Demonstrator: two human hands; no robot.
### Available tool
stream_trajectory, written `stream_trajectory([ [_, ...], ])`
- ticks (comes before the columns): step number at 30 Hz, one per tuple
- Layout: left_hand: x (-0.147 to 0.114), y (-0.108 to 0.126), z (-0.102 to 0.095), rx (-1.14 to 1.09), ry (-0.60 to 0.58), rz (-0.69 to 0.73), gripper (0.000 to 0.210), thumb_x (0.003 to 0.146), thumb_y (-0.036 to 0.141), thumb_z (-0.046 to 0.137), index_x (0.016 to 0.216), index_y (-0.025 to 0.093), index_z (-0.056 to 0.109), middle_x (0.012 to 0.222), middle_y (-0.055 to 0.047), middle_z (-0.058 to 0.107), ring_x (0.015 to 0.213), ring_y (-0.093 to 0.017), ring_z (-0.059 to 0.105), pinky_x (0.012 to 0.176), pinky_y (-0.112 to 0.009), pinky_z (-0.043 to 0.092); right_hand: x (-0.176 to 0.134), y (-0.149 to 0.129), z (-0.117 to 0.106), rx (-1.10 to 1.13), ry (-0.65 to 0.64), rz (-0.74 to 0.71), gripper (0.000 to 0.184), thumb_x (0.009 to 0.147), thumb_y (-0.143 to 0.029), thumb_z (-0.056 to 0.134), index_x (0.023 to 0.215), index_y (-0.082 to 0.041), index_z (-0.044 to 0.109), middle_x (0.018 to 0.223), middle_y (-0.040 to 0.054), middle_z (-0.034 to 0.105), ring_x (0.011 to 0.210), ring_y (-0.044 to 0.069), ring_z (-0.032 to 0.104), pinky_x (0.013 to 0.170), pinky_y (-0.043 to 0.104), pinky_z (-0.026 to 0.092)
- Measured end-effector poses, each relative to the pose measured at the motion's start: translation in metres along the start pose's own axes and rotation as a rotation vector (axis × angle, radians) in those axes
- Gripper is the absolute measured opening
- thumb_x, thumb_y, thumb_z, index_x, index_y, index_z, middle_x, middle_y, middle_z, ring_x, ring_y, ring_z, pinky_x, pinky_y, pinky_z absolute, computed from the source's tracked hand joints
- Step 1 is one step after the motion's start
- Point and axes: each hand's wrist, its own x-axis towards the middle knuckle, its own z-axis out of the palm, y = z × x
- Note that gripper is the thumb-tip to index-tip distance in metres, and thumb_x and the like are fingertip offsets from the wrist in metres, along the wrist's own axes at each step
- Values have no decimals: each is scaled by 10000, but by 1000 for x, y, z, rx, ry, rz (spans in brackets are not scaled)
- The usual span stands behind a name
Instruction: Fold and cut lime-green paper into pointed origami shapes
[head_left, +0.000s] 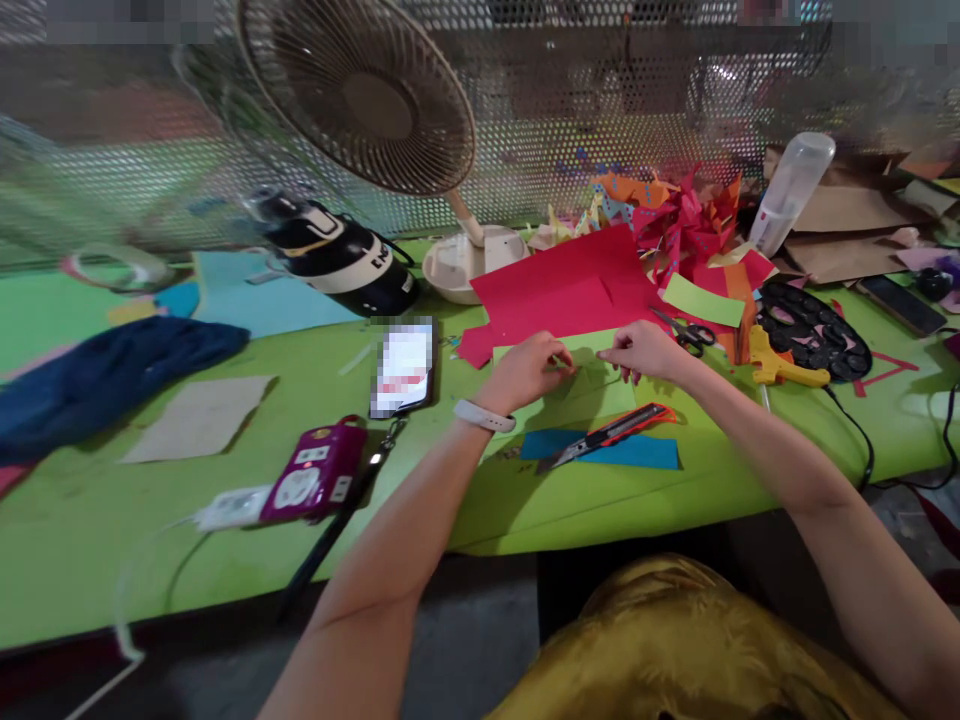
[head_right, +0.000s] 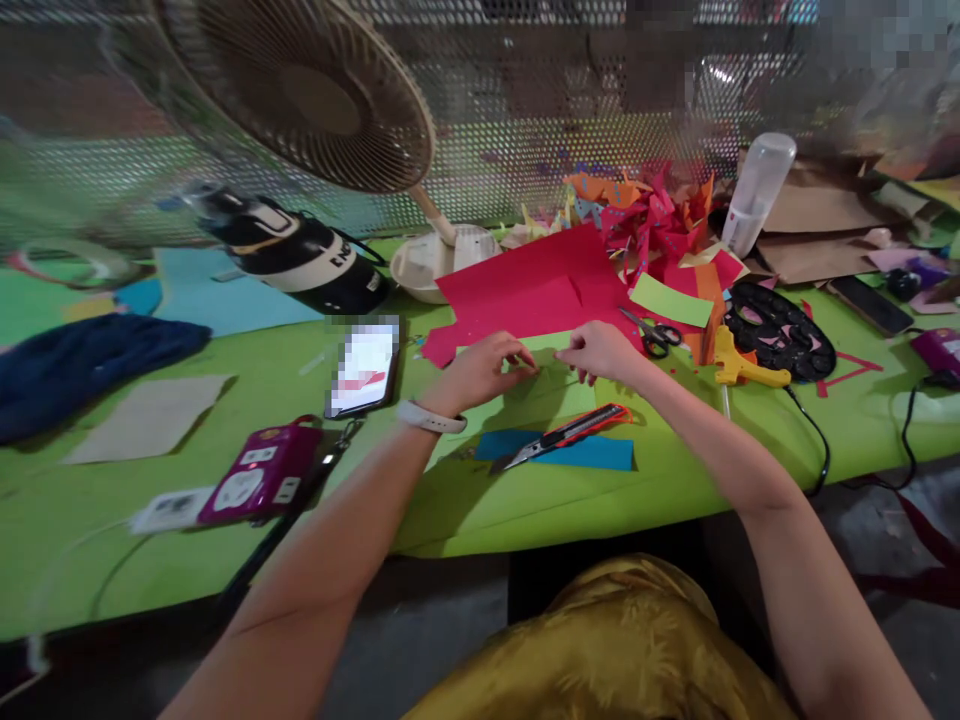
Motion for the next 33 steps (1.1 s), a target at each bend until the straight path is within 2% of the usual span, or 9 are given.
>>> stream_trajectory([
  [2,0,-5,3,-48,88,5,222,852,370,561,824,182,675,894,-77,657,809,-203,642,737,-315,499,-1,0,-5,0,64,-29,355,878,-278,672,567,-168,543,454,-30,581,372,77,548,401,164,413],
  [6,-6,-6,5,-212,379,-72,175,854,338,562,841,183,642,885,-73,701,761,-185,669,706,-295,522,-6,-6,-10,-6,283,-36,455,851,-493,686,566,-177,523,432,-35,534,393,84,544,416,174,392],
  [9,-13,5,10,-261,507,-131,170,878,344,554,891,187,617,862,-67,730,712,-177,694,606,-258,499,-9,-12,-6,147,286,42,498,807,-635,668,649,-181,537,534,5,619,468,109,604,422,184,394],
  [13,-19,22,20,-127,511,-69,126,903,299,545,948,196,603,761,-41,732,692,-184,714,582,-244,460,-8,-14,12,418,139,85,483,686,-577,803,873,-190,584,813,44,722,660,138,676,482,194,466],
  [17,-23,31,25,-118,501,8,120,920,299,543,942,194,596,760,-44,734,670,-181,712,574,-241,450,-3,-4,28,512,157,-53,416,659,-480,827,867,-185,621,768,-7,682,653,112,614,548,209,487],
  [20,-23,36,26,-204,537,29,127,915,311,546,893,193,589,764,-44,724,660,-172,705,581,-241,456,2,5,31,540,177,-81,365,664,-452,808,834,-179,636,716,-24,658,630,116,591,562,232,480],
  [23,-22,40,25,-397,543,4,168,889,361,585,866,196,566,761,-32,697,633,-151,680,569,-234,464,5,10,31,579,177,-103,334,653,-427,803,805,-175,646,706,-21,659,647,127,603,591,249,480],
  [28,-16,42,23,-971,460,-170,382,818,492,663,1030,193,558,789,-12,658,622,-132,633,530,-229,495,5,10,32,654,147,-113,338,606,-395,820,814,-183,658,740,-7,691,701,150,634,652,272,503],
  [33,-12,38,22,-1088,329,-263,471,692,518,790,976,172,644,775,-13,658,660,-120,595,558,-221,489,3,6,31,650,162,-113,282,610,-350,800,782,-184,651,719,-17,675,672,131,612,635,250,482],
])
